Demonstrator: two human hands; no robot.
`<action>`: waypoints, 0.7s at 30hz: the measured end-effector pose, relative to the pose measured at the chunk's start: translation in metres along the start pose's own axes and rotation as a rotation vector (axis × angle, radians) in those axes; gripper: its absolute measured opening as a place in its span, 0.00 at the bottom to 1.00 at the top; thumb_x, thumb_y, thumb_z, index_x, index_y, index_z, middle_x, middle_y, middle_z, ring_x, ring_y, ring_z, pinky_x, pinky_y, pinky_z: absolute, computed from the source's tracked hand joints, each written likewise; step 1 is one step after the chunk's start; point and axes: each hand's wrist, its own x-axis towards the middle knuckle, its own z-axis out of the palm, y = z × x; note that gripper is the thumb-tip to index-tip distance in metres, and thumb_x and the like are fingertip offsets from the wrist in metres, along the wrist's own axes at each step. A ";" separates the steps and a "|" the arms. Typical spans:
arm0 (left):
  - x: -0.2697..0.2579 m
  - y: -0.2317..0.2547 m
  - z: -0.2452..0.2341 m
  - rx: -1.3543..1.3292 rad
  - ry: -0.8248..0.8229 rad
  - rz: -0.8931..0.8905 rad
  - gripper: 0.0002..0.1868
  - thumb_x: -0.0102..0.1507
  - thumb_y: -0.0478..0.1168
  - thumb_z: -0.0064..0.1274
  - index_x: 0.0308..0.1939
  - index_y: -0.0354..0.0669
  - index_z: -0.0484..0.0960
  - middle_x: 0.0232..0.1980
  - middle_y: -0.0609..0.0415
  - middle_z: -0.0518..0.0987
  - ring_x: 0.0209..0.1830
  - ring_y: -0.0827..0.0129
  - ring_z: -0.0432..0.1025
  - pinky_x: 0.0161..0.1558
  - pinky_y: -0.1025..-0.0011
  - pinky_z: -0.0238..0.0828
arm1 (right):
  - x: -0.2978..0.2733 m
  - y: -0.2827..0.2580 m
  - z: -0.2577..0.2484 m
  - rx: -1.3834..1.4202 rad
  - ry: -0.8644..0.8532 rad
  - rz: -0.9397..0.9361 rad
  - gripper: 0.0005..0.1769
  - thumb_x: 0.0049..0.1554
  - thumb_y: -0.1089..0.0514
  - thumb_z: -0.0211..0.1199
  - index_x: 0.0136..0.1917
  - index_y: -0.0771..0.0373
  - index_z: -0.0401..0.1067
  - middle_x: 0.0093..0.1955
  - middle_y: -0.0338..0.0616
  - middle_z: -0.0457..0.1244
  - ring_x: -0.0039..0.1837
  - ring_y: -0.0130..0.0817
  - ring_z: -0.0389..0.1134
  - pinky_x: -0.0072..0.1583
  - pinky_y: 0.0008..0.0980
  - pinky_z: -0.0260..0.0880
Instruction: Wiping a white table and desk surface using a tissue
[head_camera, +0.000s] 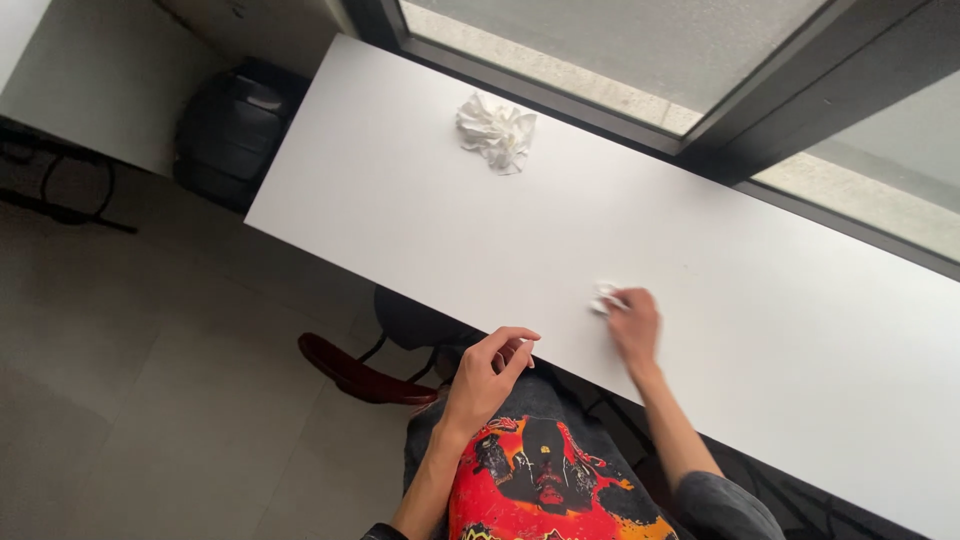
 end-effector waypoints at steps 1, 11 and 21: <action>-0.001 0.000 -0.004 0.001 0.012 -0.001 0.09 0.72 0.41 0.58 0.53 0.48 0.91 0.32 0.53 0.88 0.31 0.69 0.77 0.35 0.73 0.74 | 0.007 -0.024 0.026 0.006 -0.007 -0.007 0.11 0.53 0.63 0.81 0.48 0.60 0.80 0.46 0.50 0.70 0.53 0.54 0.74 0.57 0.46 0.74; -0.020 -0.001 -0.026 0.015 0.117 0.019 0.10 0.73 0.41 0.57 0.55 0.49 0.90 0.33 0.52 0.88 0.34 0.66 0.79 0.37 0.70 0.76 | 0.025 -0.131 0.170 0.054 -0.359 -0.293 0.16 0.51 0.70 0.69 0.48 0.51 0.76 0.49 0.38 0.64 0.56 0.45 0.71 0.59 0.42 0.76; 0.001 -0.009 0.005 -0.018 -0.009 0.029 0.09 0.73 0.40 0.58 0.54 0.50 0.91 0.33 0.54 0.87 0.33 0.70 0.77 0.37 0.73 0.75 | -0.030 -0.030 0.005 0.012 -0.284 -0.142 0.15 0.54 0.67 0.70 0.50 0.48 0.81 0.52 0.42 0.68 0.61 0.50 0.72 0.65 0.45 0.74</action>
